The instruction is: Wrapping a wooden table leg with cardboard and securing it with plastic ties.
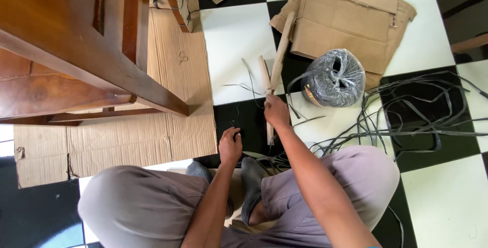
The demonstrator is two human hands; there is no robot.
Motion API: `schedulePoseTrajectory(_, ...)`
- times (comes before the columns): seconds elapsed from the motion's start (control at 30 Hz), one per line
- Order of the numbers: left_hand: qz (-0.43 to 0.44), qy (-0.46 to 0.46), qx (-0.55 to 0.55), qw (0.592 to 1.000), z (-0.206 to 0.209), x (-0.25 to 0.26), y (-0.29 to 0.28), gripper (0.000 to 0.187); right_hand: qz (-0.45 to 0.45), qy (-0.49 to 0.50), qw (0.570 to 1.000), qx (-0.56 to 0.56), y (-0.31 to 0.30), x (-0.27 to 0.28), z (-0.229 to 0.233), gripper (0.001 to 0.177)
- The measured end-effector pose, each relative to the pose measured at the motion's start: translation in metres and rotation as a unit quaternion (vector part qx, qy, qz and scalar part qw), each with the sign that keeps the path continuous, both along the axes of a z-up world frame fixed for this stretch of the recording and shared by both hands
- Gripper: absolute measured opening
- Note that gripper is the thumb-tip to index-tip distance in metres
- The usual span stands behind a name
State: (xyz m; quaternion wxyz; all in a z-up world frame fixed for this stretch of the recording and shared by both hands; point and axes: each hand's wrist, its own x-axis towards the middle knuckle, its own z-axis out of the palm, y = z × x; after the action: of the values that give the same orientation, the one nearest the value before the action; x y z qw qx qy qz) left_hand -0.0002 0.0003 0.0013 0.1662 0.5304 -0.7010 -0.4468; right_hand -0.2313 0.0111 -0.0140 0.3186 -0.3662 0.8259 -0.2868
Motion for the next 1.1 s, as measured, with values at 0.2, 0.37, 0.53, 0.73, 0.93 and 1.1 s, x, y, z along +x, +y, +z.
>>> schedulePoseTrajectory(0.2, -0.011, 0.000, -0.002, 1.000, -0.006, -0.018, -0.003, 0.025, 0.019, 0.081, 0.991, 0.105, 0.000, 0.009, 0.017, 0.051)
schedulePoseTrajectory(0.37, -0.029, -0.011, -0.053, 0.998, -0.022, -0.028, -0.022, 0.023, -0.027, 0.146, 0.989, -0.011, -0.011, 0.018, 0.069, 0.031)
schedulePoseTrajectory(0.53, -0.033, -0.028, -0.097, 0.994, -0.030, -0.057, -0.080, 0.027, -0.026, 0.134, 0.986, -0.090, -0.041, -0.008, 0.032, 0.023)
schedulePoseTrajectory(0.73, -0.044, -0.060, -0.222, 0.972, -0.077, -0.123, -0.196, 0.027, -0.002, 0.170, 0.983, -0.068, -0.112, -0.047, 0.001, 0.021)
schedulePoseTrajectory(0.93, -0.034, -0.080, -0.233, 0.969, -0.106, -0.188, -0.298, 0.034, 0.005, 0.197, 0.976, -0.092, -0.206, -0.101, -0.025, 0.020)
schedulePoseTrajectory(1.1, -0.016, -0.127, -0.314, 0.941, -0.098, -0.214, -0.318, 0.056, 0.046, 0.251, 0.959, -0.122, -0.301, -0.135, -0.030, 0.028)
